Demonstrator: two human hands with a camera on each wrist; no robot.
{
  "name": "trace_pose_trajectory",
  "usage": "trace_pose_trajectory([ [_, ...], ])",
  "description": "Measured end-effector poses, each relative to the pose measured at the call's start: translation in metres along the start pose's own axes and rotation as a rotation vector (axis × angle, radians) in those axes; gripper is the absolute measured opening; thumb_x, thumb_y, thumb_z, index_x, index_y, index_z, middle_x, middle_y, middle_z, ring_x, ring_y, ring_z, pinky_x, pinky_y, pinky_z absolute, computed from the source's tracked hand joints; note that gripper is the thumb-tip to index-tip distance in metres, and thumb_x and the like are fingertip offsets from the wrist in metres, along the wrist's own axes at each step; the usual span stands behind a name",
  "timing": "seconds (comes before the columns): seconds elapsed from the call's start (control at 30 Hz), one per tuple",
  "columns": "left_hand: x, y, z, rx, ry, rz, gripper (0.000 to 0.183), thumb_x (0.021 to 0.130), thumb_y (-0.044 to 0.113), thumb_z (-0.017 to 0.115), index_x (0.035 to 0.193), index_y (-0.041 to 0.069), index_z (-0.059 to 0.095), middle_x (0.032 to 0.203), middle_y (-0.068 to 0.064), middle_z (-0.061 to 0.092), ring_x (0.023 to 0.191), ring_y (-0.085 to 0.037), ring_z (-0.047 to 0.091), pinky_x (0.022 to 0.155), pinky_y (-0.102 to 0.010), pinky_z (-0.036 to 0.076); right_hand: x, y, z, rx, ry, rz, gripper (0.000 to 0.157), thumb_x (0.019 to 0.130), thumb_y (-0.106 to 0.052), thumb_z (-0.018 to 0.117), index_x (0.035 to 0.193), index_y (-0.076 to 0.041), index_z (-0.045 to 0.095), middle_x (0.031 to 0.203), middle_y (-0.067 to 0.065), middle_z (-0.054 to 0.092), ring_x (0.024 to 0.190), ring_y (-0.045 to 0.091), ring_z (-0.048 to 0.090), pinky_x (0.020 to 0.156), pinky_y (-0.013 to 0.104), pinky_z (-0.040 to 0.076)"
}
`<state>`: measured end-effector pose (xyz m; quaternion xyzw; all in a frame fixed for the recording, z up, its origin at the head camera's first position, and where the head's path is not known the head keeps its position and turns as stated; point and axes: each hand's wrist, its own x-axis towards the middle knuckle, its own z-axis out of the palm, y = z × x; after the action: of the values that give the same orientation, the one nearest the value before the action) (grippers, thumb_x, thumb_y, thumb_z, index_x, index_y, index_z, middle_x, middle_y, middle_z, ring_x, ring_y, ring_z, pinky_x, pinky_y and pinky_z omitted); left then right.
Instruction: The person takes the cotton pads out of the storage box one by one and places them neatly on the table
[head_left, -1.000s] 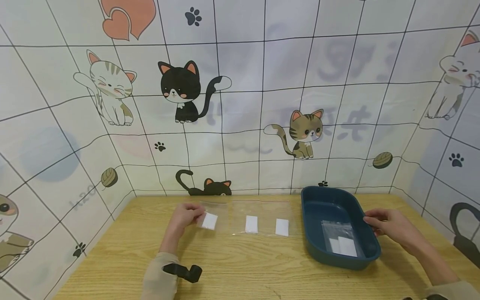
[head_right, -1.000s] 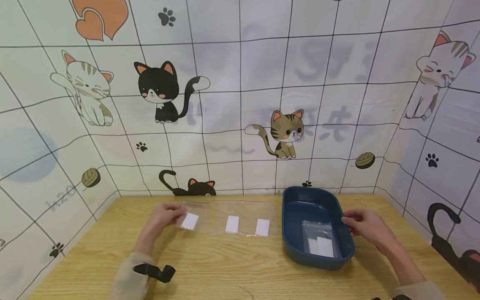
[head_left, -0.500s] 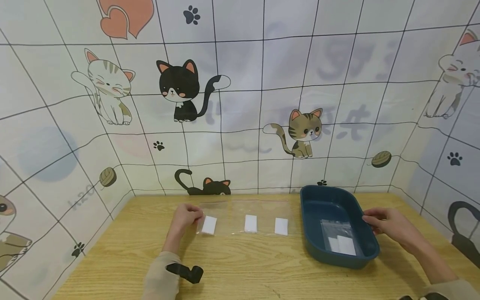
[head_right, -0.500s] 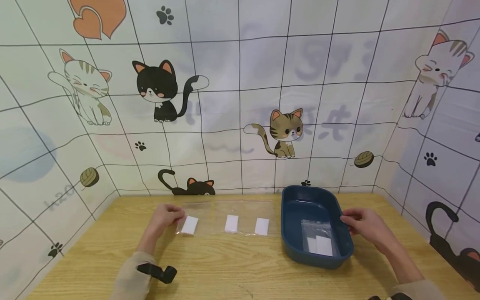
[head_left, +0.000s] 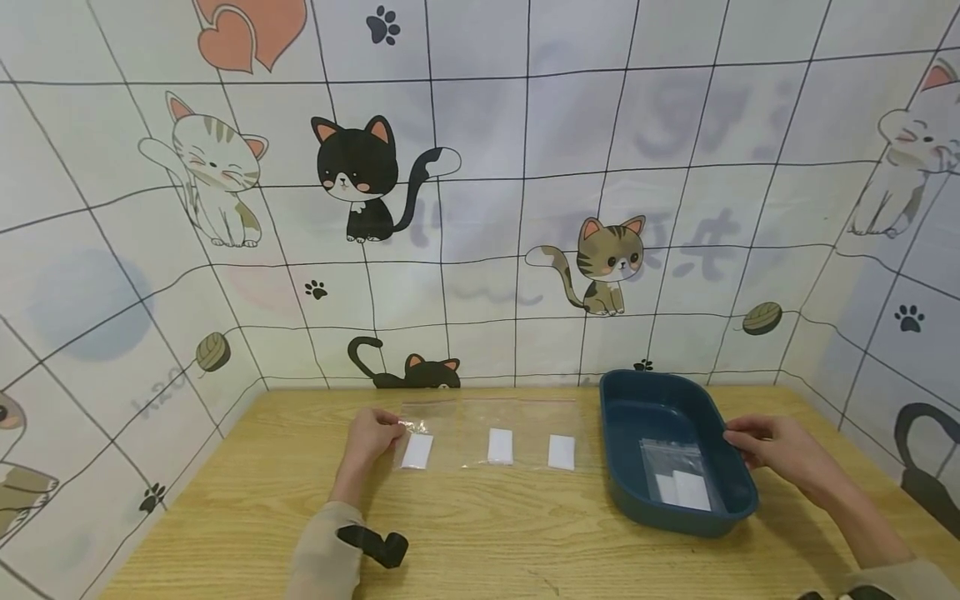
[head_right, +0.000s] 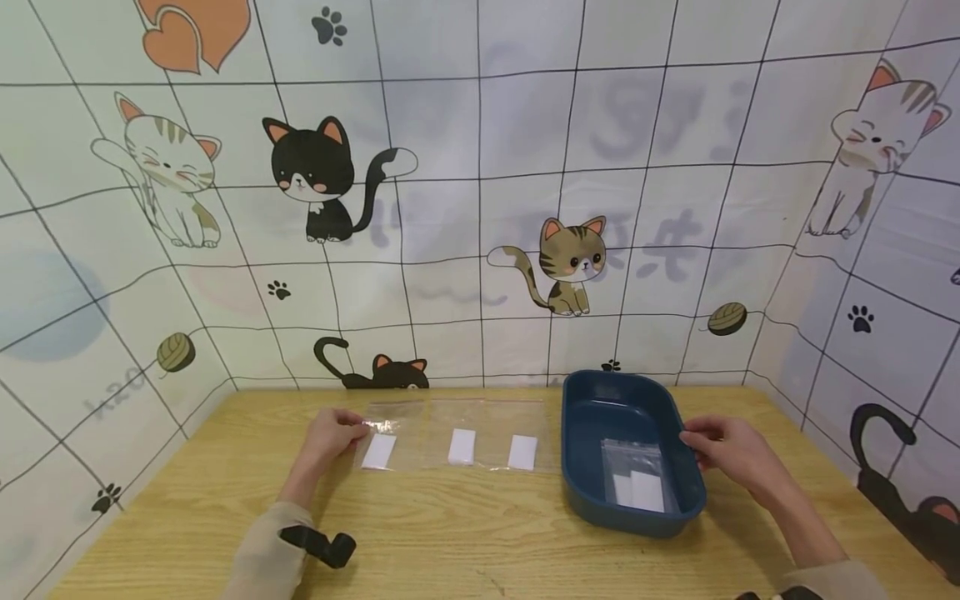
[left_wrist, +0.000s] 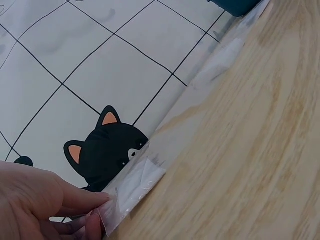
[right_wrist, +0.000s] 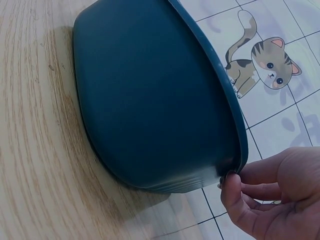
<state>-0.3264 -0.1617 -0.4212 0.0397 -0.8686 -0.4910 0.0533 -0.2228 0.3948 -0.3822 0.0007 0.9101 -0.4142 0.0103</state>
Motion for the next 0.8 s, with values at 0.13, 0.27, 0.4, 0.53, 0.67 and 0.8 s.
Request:
trace_pose_trajectory([
  [0.13,0.0016,-0.002,0.0007,0.02,0.016,0.015,0.014,0.085,-0.001,0.069,0.093,-0.012,0.071,0.074,-0.01,0.066,0.058,-0.01,0.054,0.054,-0.019,0.045,0.0003,-0.0004,0.0,0.001,-0.001,-0.004,0.048,0.107,-0.02,0.052,0.131,0.021,0.048,0.105,0.012,0.068,0.082,0.016,0.064,0.071,0.03,0.056],
  [0.27,0.001,-0.0024,0.0013,0.022,0.024,0.029,0.015,0.085,-0.001,0.069,0.094,-0.012,0.071,0.074,-0.01,0.066,0.057,-0.009,0.054,0.053,-0.019,0.044,0.0003,-0.0008,0.0006,0.005,-0.003,-0.003,0.048,0.107,-0.019,0.052,0.131,0.022,0.048,0.105,0.011,0.068,0.082,0.016,0.064,0.071,0.03,0.056],
  [0.4,0.0005,-0.0023,0.0022,0.031,0.03,0.046,0.015,0.083,-0.001,0.069,0.094,-0.012,0.071,0.074,-0.008,0.066,0.057,-0.009,0.053,0.053,-0.019,0.045,0.0,-0.0013,0.0012,0.007,-0.002,0.001,0.047,0.107,-0.019,0.052,0.13,0.022,0.048,0.103,0.011,0.068,0.081,0.016,0.064,0.071,0.03,0.056],
  [0.53,0.001,-0.0018,0.0033,0.062,0.045,0.078,0.016,0.082,0.0,0.07,0.093,-0.011,0.071,0.074,-0.008,0.067,0.061,-0.011,0.055,0.056,-0.022,0.046,-0.0005,-0.0013,0.0015,0.011,0.004,-0.008,0.046,0.107,-0.018,0.052,0.129,0.022,0.049,0.104,0.012,0.068,0.081,0.016,0.064,0.071,0.03,0.057],
  [0.67,0.0022,-0.0025,0.0049,0.1,0.061,0.094,0.015,0.08,0.001,0.071,0.092,-0.009,0.072,0.076,-0.009,0.068,0.067,-0.014,0.057,0.06,-0.023,0.046,-0.0005,-0.0004,0.0015,0.016,0.005,-0.013,0.045,0.107,-0.017,0.052,0.129,0.022,0.049,0.104,0.012,0.069,0.081,0.015,0.064,0.071,0.03,0.056],
  [0.8,0.0029,-0.0024,0.0054,0.108,0.053,0.084,0.016,0.081,0.001,0.072,0.093,-0.009,0.072,0.077,-0.009,0.068,0.065,-0.015,0.057,0.058,-0.023,0.046,-0.0003,0.0001,0.0013,0.016,0.005,-0.014,0.045,0.107,-0.017,0.052,0.129,0.022,0.049,0.104,0.011,0.068,0.081,0.015,0.064,0.071,0.03,0.056],
])
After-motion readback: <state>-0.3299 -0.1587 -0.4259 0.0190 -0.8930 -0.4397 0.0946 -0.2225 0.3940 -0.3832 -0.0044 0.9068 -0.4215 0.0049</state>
